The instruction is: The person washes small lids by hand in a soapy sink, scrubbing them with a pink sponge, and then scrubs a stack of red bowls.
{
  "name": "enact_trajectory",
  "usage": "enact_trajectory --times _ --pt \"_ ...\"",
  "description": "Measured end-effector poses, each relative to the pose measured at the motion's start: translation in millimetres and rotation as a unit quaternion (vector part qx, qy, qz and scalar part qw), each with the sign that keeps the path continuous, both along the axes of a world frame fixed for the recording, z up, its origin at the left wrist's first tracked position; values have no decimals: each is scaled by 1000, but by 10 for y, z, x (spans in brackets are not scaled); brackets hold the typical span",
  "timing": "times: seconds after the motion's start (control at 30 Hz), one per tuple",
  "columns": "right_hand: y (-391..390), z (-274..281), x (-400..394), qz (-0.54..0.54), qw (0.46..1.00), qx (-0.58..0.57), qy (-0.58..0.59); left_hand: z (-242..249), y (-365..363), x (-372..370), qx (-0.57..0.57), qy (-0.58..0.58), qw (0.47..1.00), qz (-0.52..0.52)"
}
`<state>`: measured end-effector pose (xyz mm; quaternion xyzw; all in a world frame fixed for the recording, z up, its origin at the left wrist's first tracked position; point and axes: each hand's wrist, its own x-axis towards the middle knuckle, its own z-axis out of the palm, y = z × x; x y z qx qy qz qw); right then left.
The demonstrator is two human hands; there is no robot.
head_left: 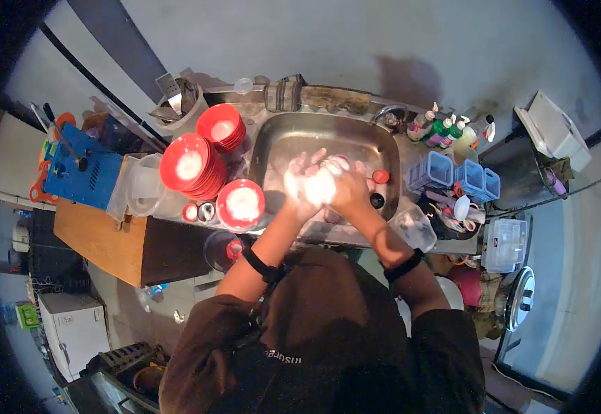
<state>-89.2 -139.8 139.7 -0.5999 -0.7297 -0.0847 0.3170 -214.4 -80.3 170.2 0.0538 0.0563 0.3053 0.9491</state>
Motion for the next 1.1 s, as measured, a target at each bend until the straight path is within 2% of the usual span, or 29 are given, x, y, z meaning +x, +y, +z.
enact_trajectory --times 0.03,0.1,0.23,0.3,0.4,0.43,0.5,0.53,0.57,0.63,0.67,0.7,0.73,0.77,0.8,0.83,0.9,0.93,0.97,1.0,1.03,1.07,1.1 --pt "-19 14 40 -1 1000 2 1 -73 27 -23 2 1 1000 -1" --pt "-89 173 151 58 992 -12 -112 -203 67 -48 -3 -36 999 4" --pt "-68 35 201 2 983 30 -183 -280 157 0 9 1 999 -33" --pt "-19 11 62 -45 994 99 -29 86 45 41 -38 38 997 -53" --pt "-37 25 -99 -50 998 44 24 9 135 28 -9 21 999 -50" --pt "-57 42 -19 -53 997 46 23 -19 164 -8 -8 21 998 -53" --pt "-137 117 231 68 991 5 -117 -101 187 -76 74 159 983 -46" --pt "-148 169 307 74 986 24 -146 -280 169 -15 64 140 988 -12" --pt "-158 126 298 71 986 22 -147 -240 103 49 63 139 988 -15" --pt "-81 -27 232 21 997 71 -15 -84 -4 208 131 221 965 59" --pt "-6 -72 190 20 997 73 -19 -243 35 323 153 217 958 105" --pt "84 -118 119 5 970 47 237 -171 -26 360 154 213 959 107" --pt "178 -165 48 -9 879 17 477 -113 -117 365 292 256 906 167" --pt "248 -203 -11 -23 727 -17 686 -69 -165 363 421 295 828 223" --pt "252 11 -108 -38 523 -50 850 -256 -83 396 498 385 739 241" --pt "167 266 -53 -24 387 -57 920 -450 -40 385 499 386 738 240" --pt "64 815 -72 -7 337 -103 936 -455 10 324 681 388 538 311" --pt "116 679 -38 -7 336 -98 937 -429 14 281 723 404 492 269" --pt "176 419 15 -42 486 -111 866 -401 -22 288 723 403 494 267" --pt "191 378 22 -76 622 -123 770 -376 -53 309 708 373 549 242" --pt "163 345 56 -78 623 -123 769 -347 -85 334 691 341 600 216" --pt "113 486 44 -99 671 -110 726 -242 -154 388 534 325 766 148" --pt "87 565 46 -119 717 -97 680 -252 -137 411 534 324 767 148"
